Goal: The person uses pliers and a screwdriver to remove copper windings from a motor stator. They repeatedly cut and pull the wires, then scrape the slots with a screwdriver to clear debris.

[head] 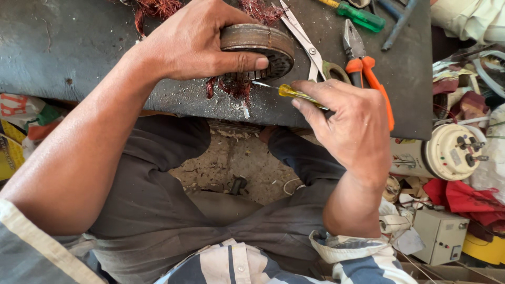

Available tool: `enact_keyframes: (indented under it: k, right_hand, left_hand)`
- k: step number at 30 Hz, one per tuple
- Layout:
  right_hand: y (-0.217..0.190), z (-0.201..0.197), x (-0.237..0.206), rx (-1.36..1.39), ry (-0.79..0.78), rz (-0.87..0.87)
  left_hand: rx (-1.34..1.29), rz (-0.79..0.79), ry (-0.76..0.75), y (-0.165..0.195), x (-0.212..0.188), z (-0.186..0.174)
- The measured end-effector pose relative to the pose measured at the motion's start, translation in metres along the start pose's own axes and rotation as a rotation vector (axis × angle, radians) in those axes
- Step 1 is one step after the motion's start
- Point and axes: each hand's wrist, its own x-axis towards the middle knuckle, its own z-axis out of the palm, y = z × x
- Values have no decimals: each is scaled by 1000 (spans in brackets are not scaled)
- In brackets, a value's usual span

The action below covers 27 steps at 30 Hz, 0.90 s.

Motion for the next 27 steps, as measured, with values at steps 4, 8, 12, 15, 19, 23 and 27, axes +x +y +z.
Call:
enact_keyframes:
  k: [4, 8, 12, 15, 19, 23, 27]
  right_hand:
    - [-3, 2, -2, 41, 6, 17]
    - [-7, 4, -2, -16, -7, 51]
    - [-14, 8, -5, -137, -16, 51]
    - [-23, 14, -9, -169, -12, 81]
    - [-24, 18, -9, -167, -43, 95]
    - [-15, 16, -7, -81, -59, 100]
    - [-14, 16, -10, -64, -78, 101]
  left_hand:
    - [-9, 26, 13, 1, 1, 1]
    - [-12, 16, 7, 5, 0, 0]
    - [-1, 0, -15, 6, 1, 1]
    - [1, 64, 22, 4, 1, 5]
    - [68, -77, 67, -3, 5, 12]
    - [65, -51, 120, -5, 8, 14]
    - [158, -5, 128, 3, 9, 15]
